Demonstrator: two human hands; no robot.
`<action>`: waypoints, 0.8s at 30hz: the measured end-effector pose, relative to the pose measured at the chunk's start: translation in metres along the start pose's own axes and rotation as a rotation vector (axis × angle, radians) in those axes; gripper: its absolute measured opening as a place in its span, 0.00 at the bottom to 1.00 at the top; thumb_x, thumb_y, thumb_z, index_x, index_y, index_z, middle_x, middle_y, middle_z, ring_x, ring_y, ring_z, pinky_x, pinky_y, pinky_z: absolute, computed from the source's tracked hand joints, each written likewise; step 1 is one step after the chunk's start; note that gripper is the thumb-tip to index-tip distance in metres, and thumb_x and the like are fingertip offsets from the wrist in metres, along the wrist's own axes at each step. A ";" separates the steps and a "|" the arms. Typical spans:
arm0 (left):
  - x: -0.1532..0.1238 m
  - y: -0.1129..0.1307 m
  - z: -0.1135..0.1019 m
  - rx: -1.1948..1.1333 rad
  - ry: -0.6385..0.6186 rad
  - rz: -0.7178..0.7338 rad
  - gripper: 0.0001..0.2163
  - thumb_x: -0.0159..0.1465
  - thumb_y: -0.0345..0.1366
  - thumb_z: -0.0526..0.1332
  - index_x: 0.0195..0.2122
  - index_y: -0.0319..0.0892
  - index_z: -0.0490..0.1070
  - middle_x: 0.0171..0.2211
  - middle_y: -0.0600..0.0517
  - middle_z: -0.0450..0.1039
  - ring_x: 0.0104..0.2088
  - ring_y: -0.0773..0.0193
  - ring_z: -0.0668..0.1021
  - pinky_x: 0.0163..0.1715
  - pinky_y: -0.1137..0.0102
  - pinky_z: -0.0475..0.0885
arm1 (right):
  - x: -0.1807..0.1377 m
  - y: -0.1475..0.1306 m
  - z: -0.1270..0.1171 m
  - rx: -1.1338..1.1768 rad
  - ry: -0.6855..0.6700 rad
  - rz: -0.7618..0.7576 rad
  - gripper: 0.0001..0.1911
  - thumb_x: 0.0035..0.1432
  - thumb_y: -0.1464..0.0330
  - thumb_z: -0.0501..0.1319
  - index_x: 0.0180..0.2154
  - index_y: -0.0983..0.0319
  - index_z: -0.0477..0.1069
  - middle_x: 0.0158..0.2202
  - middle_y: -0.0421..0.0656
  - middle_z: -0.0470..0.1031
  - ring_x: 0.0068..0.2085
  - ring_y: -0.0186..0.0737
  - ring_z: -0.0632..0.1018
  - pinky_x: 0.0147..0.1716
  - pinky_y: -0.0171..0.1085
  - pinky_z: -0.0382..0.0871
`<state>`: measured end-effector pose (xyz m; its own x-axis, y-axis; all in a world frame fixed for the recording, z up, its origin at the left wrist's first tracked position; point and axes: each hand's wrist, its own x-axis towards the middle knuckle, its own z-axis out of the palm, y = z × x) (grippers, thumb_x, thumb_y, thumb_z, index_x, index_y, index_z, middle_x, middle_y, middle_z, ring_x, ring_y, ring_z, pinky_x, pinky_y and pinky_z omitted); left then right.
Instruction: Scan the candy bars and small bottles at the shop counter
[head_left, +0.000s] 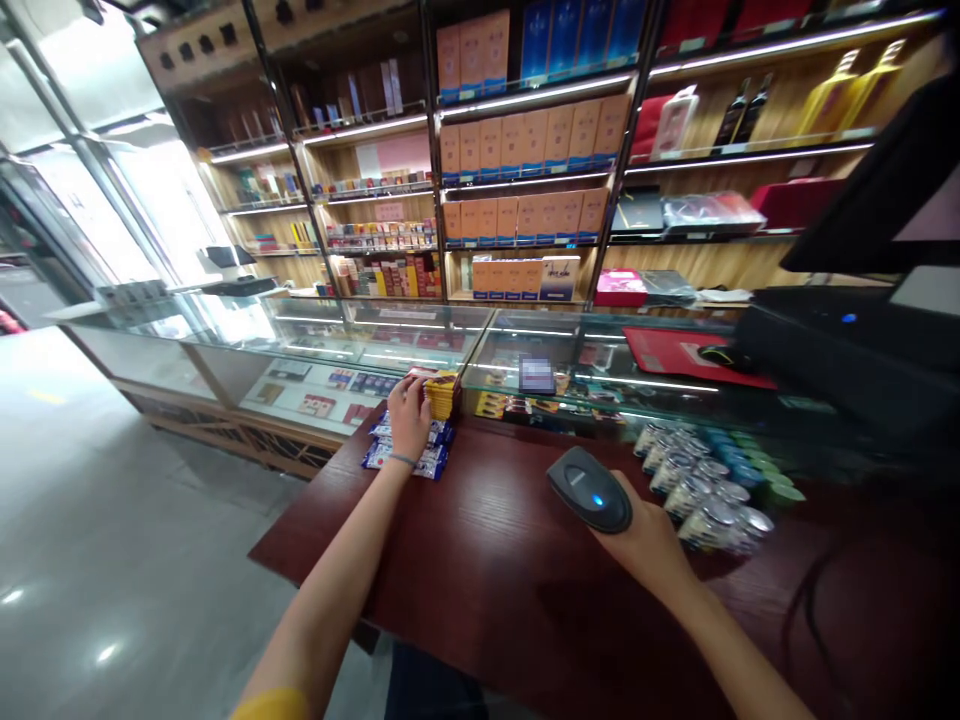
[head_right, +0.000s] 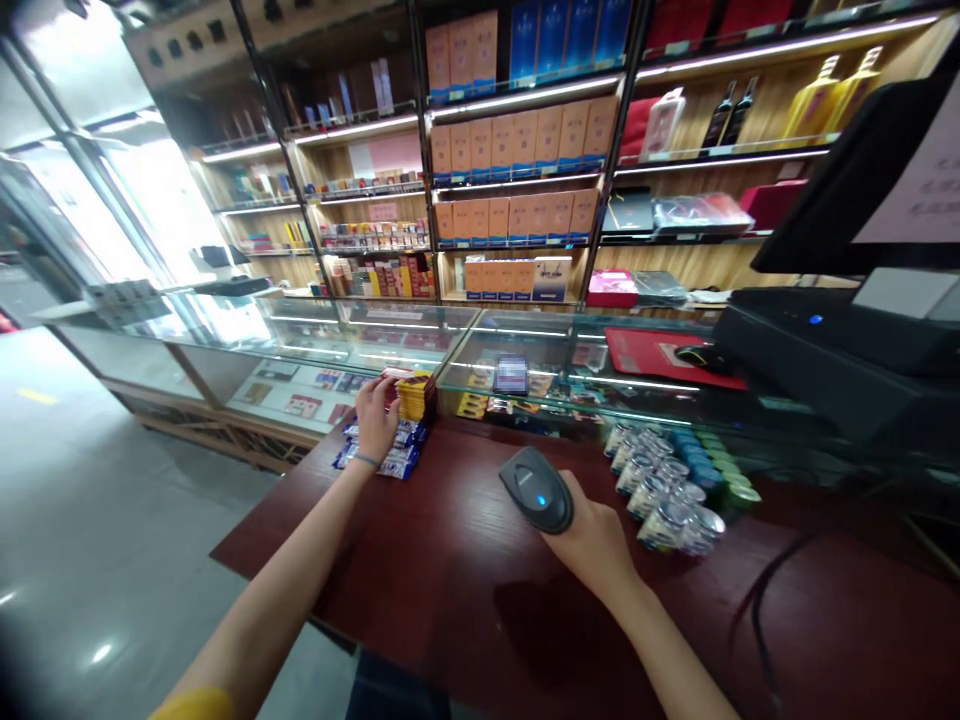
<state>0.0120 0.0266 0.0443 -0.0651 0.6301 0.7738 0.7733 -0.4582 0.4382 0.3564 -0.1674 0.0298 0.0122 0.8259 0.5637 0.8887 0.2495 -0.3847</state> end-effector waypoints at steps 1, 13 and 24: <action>0.008 -0.001 -0.001 0.092 -0.071 0.068 0.22 0.65 0.30 0.57 0.61 0.45 0.66 0.62 0.39 0.61 0.64 0.47 0.63 0.63 0.49 0.60 | 0.000 0.001 0.002 -0.002 0.009 -0.009 0.16 0.53 0.64 0.60 0.46 0.54 0.64 0.24 0.39 0.78 0.28 0.53 0.83 0.24 0.37 0.64; 0.019 -0.009 -0.010 0.261 -0.286 0.193 0.19 0.68 0.31 0.52 0.57 0.49 0.71 0.58 0.45 0.71 0.62 0.51 0.67 0.64 0.53 0.58 | -0.008 0.002 0.000 0.034 0.006 0.008 0.16 0.53 0.66 0.59 0.45 0.55 0.64 0.26 0.40 0.79 0.28 0.52 0.83 0.24 0.37 0.65; -0.026 0.086 0.031 -0.675 0.133 -0.419 0.08 0.65 0.41 0.61 0.42 0.44 0.70 0.40 0.49 0.76 0.43 0.58 0.79 0.48 0.62 0.74 | -0.011 -0.002 -0.019 0.214 0.034 0.181 0.22 0.51 0.66 0.60 0.49 0.55 0.63 0.35 0.43 0.82 0.36 0.51 0.83 0.31 0.38 0.72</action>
<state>0.0997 -0.0100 0.0478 -0.3722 0.7732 0.5135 0.1225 -0.5074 0.8529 0.3630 -0.1871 0.0385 0.1806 0.8500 0.4948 0.7539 0.2035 -0.6246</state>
